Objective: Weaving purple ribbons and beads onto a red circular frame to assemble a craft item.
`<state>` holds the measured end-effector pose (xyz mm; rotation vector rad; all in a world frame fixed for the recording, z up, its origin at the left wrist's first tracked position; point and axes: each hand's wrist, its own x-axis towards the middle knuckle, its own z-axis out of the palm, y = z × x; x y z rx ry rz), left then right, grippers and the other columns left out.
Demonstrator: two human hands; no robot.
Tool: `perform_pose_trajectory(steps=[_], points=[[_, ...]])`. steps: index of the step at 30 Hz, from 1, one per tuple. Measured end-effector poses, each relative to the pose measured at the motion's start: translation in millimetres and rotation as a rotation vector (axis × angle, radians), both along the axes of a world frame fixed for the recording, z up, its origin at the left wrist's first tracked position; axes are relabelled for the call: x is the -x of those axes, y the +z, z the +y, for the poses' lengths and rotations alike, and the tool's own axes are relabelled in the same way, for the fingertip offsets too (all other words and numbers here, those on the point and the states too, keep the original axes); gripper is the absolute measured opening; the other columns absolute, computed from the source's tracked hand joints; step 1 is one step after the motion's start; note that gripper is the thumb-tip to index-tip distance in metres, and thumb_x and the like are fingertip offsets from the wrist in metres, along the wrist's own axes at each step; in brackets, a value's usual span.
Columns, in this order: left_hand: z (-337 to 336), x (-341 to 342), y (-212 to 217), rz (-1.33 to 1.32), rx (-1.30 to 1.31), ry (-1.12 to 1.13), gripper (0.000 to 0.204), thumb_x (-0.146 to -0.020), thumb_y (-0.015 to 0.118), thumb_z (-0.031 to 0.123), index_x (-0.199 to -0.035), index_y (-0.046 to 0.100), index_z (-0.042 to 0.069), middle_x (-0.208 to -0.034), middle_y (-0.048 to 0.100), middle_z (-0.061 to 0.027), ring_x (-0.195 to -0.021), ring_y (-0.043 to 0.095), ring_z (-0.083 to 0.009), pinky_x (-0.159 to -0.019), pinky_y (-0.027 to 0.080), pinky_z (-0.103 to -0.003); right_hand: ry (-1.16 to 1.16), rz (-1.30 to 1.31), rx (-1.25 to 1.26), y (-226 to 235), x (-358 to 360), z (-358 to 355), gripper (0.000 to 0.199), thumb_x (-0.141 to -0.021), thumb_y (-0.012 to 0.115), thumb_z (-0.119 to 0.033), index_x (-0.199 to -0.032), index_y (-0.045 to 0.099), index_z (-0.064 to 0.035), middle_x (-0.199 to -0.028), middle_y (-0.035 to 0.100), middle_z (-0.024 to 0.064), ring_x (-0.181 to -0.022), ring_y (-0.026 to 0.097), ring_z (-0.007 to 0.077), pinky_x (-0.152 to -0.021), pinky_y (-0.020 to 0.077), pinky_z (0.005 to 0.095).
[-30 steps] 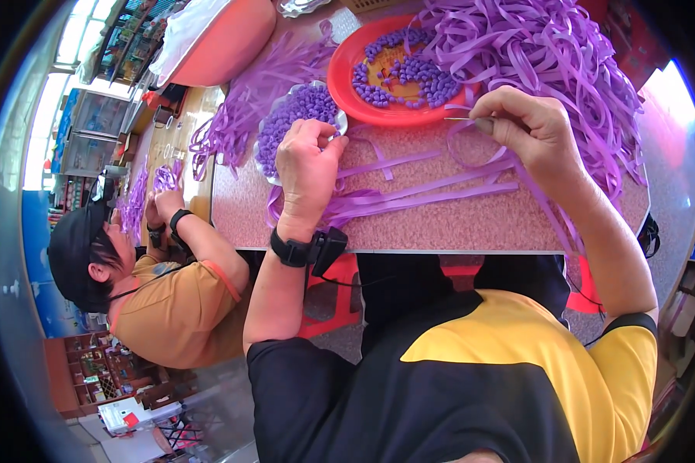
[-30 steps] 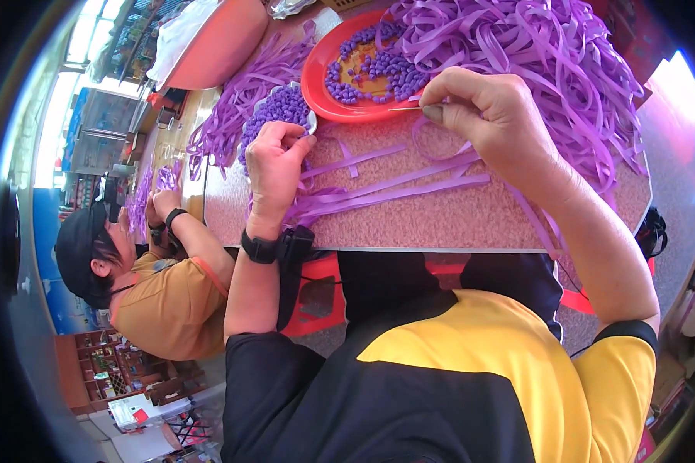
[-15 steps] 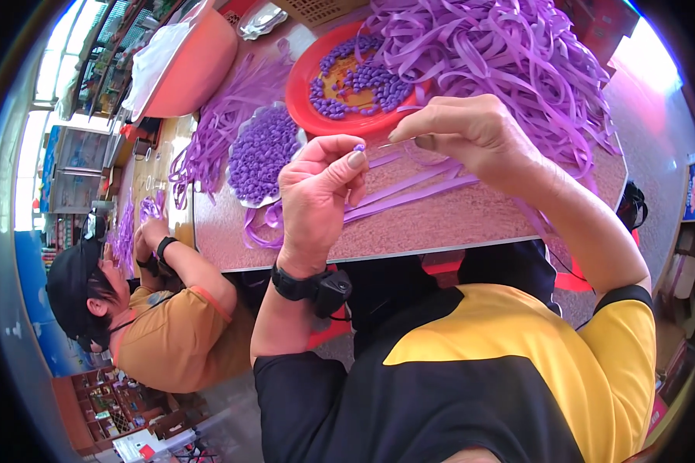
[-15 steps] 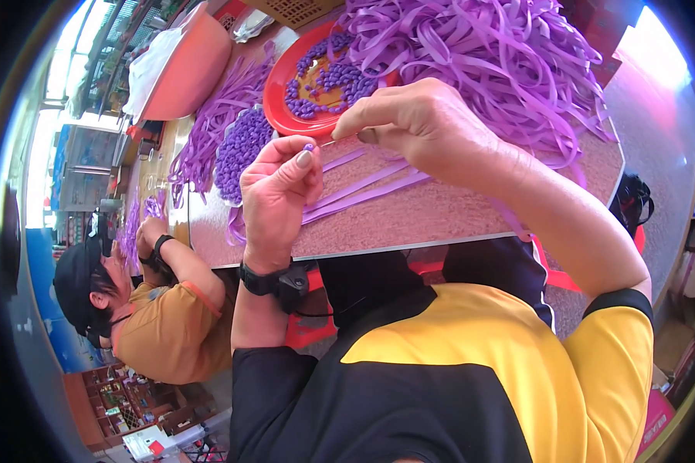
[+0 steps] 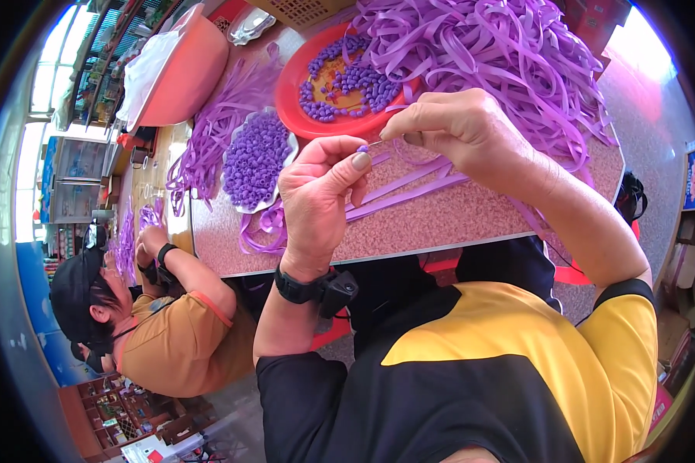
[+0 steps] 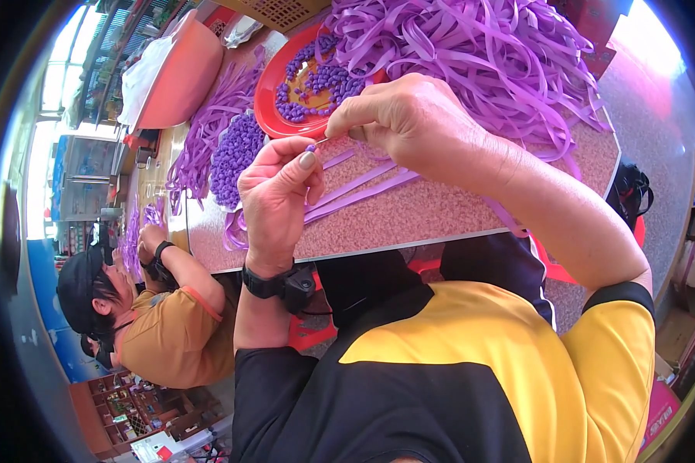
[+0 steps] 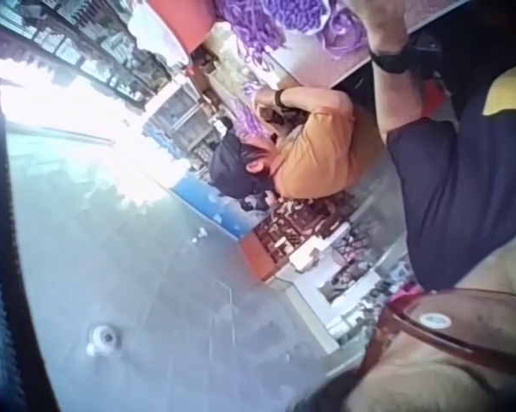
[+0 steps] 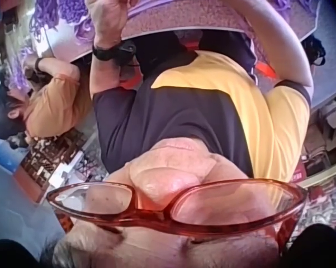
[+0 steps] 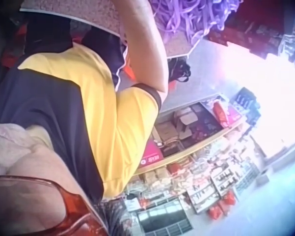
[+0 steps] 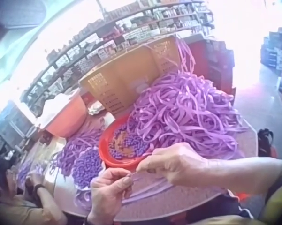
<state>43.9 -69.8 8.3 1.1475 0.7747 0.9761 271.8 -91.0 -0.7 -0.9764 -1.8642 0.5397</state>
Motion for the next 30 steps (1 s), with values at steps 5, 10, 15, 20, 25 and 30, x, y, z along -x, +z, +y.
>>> perform_pose_trajectory(steps=[5,10,15,20,25,30], points=[[-0.6,-0.3,-0.4,0.035,-0.021,0.002,0.017,-0.09,0.071,0.003,-0.105,0.065,-0.004,-0.086,0.067,-0.0063,-0.063,0.057,-0.0088,-0.054,0.043,-0.021,0.012,-0.002,0.002,-2.0,1.5,0.5,0.024,-0.085,0.068,0.005,-0.106,0.073,-0.0054,-0.087,0.069,0.0099,-0.081,0.069,0.0226,-0.07,0.0536,0.0318],[-1.1,-5.5,0.7,0.12,-0.132,-0.004,0.014,-0.09,0.071,0.003,-0.102,0.066,-0.004,-0.081,0.065,-0.003,-0.062,0.055,-0.0064,-0.053,0.042,-0.02,-0.023,-0.078,-0.066,0.2,3.3,-2.1,0.023,-0.085,0.066,0.007,-0.104,0.073,-0.0034,-0.086,0.069,0.0122,-0.078,0.069,0.0222,-0.068,0.0541,0.0323],[-3.5,-11.4,7.1,0.139,-0.158,0.037,0.013,-0.091,0.071,0.003,-0.101,0.066,-0.003,-0.079,0.064,-0.0026,-0.061,0.054,-0.0063,-0.052,0.042,-0.02,-0.087,-0.068,-0.023,-1.1,5.1,-4.2,0.024,-0.084,0.063,0.009,-0.104,0.07,-0.0021,-0.088,0.07,0.0128,-0.077,0.07,0.0228,-0.067,0.0544,0.0325],[-4.4,-19.3,5.8,0.074,-0.123,0.071,0.014,-0.09,0.072,0.005,-0.1,0.066,-0.004,-0.08,0.065,-0.0052,-0.06,0.057,-0.009,-0.051,0.042,-0.021,-0.171,-0.064,-0.056,-1.6,6.8,-7.0,0.027,-0.082,0.063,0.007,-0.106,0.069,-0.0035,-0.084,0.069,0.012,-0.072,0.069,0.0224,-0.064,0.054,0.0321],[-1.1,-23.6,12.0,0.026,-0.049,0.095,0.016,-0.09,0.072,0.006,-0.1,0.066,-0.005,-0.082,0.066,-0.0071,-0.06,0.059,-0.0109,-0.049,0.045,-0.023,-0.289,-0.175,-0.349,2.5,8.9,-4.6,0.022,-0.084,0.064,0.006,-0.103,0.069,-0.004,-0.079,0.067,0.012,-0.067,0.067,0.0239,-0.06,0.0532,0.0316],[-0.9,-25.6,19.5,0.021,-0.1,0.072,0.017,-0.09,0.072,0.005,-0.101,0.066,-0.006,-0.082,0.066,-0.0076,-0.061,0.059,-0.0108,-0.049,0.045,-0.023,-0.268,-0.098,-0.309,-1.0,7.9,-3.5,0.021,-0.085,0.063,0.006,-0.102,0.07,-0.0045,-0.08,0.068,0.0127,-0.066,0.066,0.0249,-0.061,0.0536,0.0322]])
